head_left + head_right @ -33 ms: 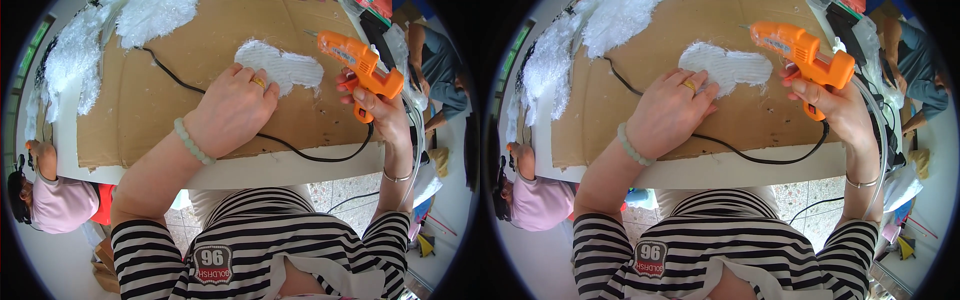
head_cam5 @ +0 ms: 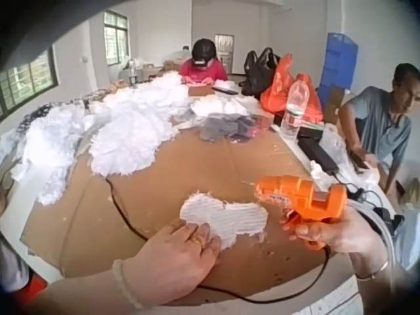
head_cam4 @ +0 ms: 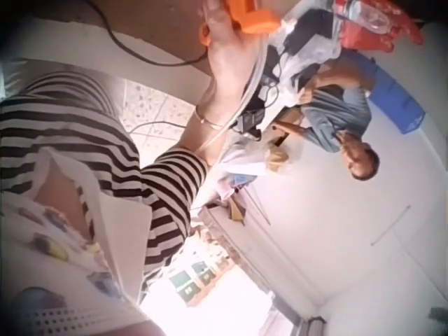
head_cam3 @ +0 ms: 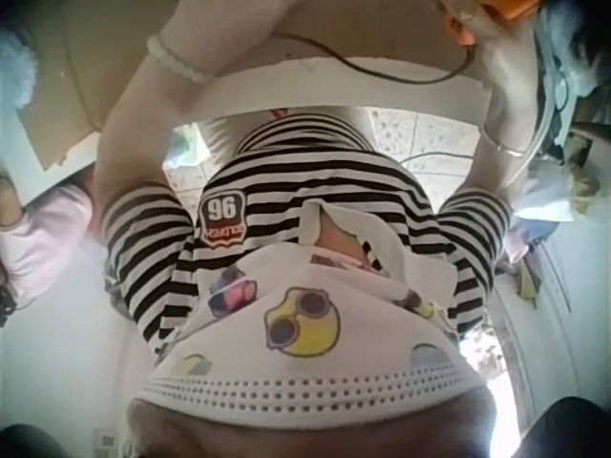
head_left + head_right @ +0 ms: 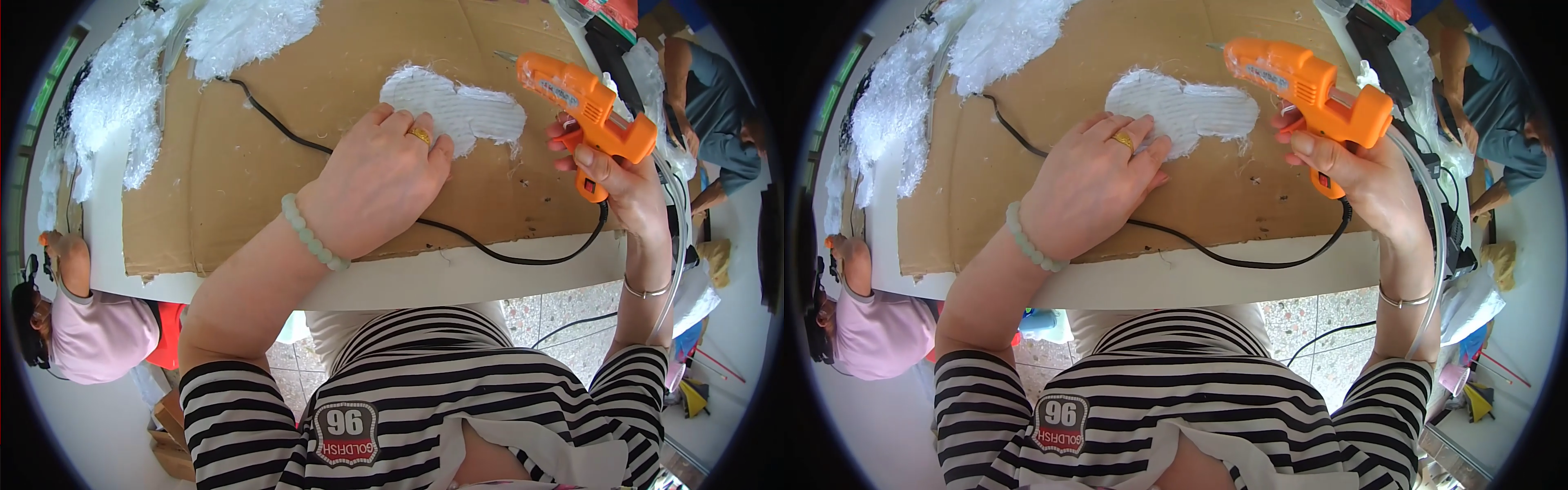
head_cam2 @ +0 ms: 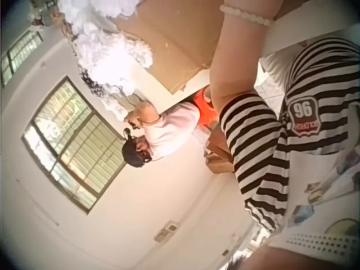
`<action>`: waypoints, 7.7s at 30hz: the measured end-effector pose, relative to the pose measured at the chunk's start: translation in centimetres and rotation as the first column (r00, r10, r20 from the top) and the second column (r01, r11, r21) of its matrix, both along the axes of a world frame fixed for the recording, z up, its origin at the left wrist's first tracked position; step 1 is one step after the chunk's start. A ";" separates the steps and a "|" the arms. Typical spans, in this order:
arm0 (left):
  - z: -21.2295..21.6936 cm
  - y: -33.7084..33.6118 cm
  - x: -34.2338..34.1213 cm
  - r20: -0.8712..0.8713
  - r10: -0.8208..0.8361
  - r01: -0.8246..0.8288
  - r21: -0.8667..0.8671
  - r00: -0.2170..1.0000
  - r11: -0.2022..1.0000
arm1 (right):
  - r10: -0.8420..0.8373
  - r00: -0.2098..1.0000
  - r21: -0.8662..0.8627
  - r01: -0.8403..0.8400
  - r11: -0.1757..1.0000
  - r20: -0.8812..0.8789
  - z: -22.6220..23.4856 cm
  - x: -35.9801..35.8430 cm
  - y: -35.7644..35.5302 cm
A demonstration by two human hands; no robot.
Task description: Use a hot glue gun to attach cotton stuffing to a white fabric base.
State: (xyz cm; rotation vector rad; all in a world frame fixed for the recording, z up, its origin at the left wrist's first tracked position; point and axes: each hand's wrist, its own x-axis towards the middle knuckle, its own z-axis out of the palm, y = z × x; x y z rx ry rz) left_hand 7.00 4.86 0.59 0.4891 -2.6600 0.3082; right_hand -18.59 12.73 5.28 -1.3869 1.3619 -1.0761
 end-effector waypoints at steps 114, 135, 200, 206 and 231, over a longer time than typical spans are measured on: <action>0.4 -0.6 0.4 -0.016 0.029 -0.025 0.207 0.999 0.978 | 0.252 0.825 0.194 -0.176 0.965 -0.506 1.3 2.4 -5.6; 0.4 -0.6 0.6 0.000 0.037 -0.036 0.222 0.999 0.974 | 0.253 0.863 0.192 -0.186 0.964 -0.438 1.5 1.2 -4.6; 0.1 -0.9 0.5 -0.057 0.023 -0.012 0.194 0.998 0.981 | 0.264 0.804 0.113 -0.242 0.964 -0.534 0.9 3.2 -7.7; 0.6 -0.8 0.5 -0.015 0.019 -0.015 0.238 1.000 0.971 | 0.286 0.793 0.129 -0.258 0.958 -0.538 1.3 3.7 -7.4; 0.6 -0.6 -0.3 -0.103 0.001 0.016 0.163 0.995 0.987 | -0.146 0.941 -0.148 0.198 0.969 0.307 -0.1 1.3 -2.5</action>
